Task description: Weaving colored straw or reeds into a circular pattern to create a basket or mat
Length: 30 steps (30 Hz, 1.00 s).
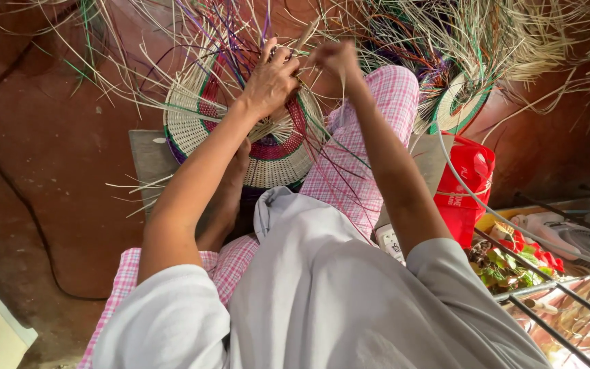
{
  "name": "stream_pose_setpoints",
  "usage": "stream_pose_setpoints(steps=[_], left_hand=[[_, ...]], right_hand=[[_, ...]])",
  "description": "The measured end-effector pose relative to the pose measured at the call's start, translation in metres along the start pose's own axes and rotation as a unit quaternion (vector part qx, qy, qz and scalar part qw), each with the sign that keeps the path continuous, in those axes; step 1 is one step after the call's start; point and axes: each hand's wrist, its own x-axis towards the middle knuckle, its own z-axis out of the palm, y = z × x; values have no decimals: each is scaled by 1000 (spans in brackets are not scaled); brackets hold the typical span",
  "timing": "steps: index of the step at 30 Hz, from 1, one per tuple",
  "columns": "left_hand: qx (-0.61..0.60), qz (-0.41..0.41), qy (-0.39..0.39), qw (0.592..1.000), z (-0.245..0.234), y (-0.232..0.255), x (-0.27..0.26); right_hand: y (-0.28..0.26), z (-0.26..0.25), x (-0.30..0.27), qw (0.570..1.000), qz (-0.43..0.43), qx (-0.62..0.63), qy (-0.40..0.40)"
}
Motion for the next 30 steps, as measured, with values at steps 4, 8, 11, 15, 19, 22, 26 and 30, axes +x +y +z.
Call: stream_pose_setpoints(steps=[4, 8, 11, 15, 19, 22, 26, 30], left_hand=[[-53, -15, 13, 998, -11, 0, 5], [-169, -92, -108, 975, -15, -3, 12], [-192, -112, -149, 963, -13, -5, 14], [-205, -113, -159, 959, -3, -10, 13], [-209, -123, -173, 955, -1, -12, 12], [-181, -104, -160, 965, -2, -13, 13], [-210, -145, -180, 950, -1, -13, 15], [-285, -165, -163, 930, -1, -15, 19]], right_hand=[[-20, -47, -21, 948, -17, 243, 206], [-47, -29, -65, 996, -89, -6, 21], [-35, -2, -65, 996, -65, -18, -65], [-27, 7, -61, 996, -69, -7, -48], [-3, 12, -48, 984, -170, -57, -16], [-14, 1, -49, 986, -139, -66, -67], [-17, 5, -52, 964, -211, -159, -34], [-12, 0, -65, 930, -306, -202, -11]])
